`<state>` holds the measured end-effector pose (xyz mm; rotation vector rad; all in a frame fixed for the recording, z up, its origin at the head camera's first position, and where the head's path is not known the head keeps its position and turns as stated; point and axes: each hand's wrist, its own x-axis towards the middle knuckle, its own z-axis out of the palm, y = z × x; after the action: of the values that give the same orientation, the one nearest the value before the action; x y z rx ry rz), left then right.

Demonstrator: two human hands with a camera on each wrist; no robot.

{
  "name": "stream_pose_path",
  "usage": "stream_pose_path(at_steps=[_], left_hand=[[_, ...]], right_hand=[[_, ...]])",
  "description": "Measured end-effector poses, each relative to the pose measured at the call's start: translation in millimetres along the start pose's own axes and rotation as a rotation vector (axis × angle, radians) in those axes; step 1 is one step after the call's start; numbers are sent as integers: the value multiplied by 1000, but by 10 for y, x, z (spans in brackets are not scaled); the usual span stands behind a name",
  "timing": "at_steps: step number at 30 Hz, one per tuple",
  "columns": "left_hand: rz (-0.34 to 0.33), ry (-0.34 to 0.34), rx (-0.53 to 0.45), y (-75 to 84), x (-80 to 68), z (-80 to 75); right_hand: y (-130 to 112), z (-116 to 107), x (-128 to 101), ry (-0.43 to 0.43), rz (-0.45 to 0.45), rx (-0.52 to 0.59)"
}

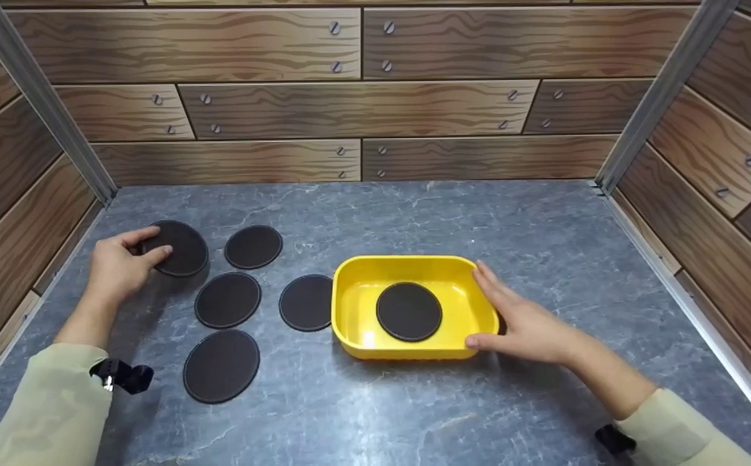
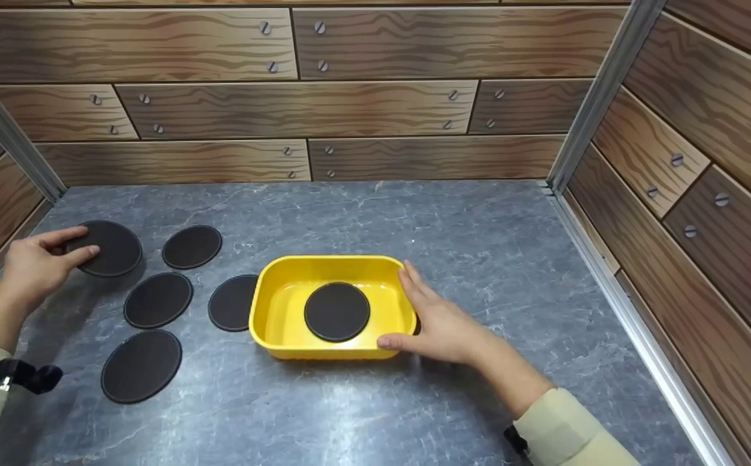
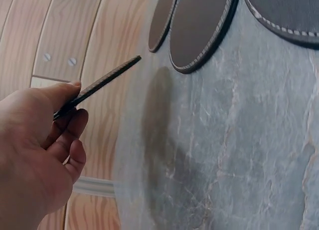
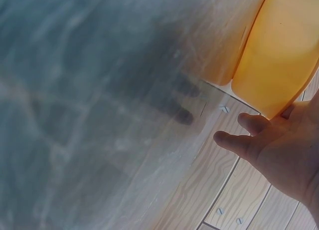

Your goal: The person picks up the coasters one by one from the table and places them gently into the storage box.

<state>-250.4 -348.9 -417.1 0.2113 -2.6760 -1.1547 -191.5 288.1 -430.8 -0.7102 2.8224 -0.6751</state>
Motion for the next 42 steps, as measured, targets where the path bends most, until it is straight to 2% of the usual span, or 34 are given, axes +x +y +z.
stream_pose_path(at_steps=[3,7,14,23,30,35,42], left_hand=[[1,29,-39,71,-25,-18],[23,29,-85,193,-50,-4],[120,13,-136,459,-102,93],[219,18,-201,847,-185,293],[292,-10,-211,1120,-260,467],[311,-60,-218,1292,-325,583],[372,-120,-238,1480,-390,762]], right_hand=[[4,2,4,-2,0,1],[8,3,7,-2,3,4],[7,3,6,-5,2,5],[8,4,9,-10,10,8],[1,4,11,-10,3,7],[2,6,10,-15,8,9],[2,3,12,-13,1,5]])
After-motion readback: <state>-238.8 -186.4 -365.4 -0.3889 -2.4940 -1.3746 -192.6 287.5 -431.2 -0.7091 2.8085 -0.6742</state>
